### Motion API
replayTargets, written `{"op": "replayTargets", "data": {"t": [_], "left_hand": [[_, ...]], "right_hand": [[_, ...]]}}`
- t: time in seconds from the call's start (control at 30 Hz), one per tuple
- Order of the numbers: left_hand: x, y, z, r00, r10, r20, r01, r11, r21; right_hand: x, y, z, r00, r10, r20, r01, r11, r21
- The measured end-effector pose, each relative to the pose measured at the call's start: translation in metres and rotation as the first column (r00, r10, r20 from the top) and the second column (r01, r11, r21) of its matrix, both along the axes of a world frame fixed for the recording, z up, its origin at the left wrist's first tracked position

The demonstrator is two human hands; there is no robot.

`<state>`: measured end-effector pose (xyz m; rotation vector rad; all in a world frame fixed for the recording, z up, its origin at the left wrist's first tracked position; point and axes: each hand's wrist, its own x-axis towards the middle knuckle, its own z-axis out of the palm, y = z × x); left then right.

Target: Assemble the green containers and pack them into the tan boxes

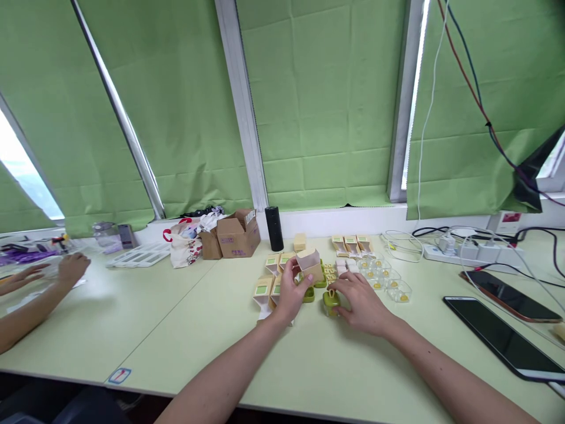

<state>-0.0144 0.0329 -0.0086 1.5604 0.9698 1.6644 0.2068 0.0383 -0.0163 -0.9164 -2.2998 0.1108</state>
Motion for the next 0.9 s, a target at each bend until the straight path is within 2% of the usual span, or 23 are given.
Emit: {"op": "replayTargets", "data": {"t": [0.17,0.3,0.47,0.63,0.77,0.9], "left_hand": [[-0.001,-0.004,0.000,0.976,0.062,-0.210,-0.064,0.998,-0.004],[0.002,-0.009,0.001,0.930,0.063,-0.363,-0.099,0.992,-0.082],[0.008,-0.018,0.006,0.776,0.045,-0.629,-0.155,0.981,-0.120],[0.008,-0.022,0.007,0.690,0.024,-0.723,-0.154,0.982,-0.114],[0.007,-0.024,0.008,0.693,0.025,-0.720,-0.124,0.988,-0.086],[0.005,-0.025,0.011,0.779,0.066,-0.624,-0.054,0.998,0.038]], "right_hand": [[0.011,0.006,0.015,0.970,-0.154,0.187,0.168,0.984,-0.061],[0.019,0.012,0.021,0.937,-0.250,0.243,0.276,0.957,-0.083],[0.020,0.012,0.022,0.925,-0.285,0.250,0.316,0.944,-0.093],[0.019,0.012,0.021,0.929,-0.277,0.245,0.304,0.949,-0.083],[0.020,0.013,0.020,0.932,-0.279,0.233,0.303,0.950,-0.078],[0.020,0.013,0.018,0.929,-0.282,0.240,0.308,0.948,-0.075]]}}
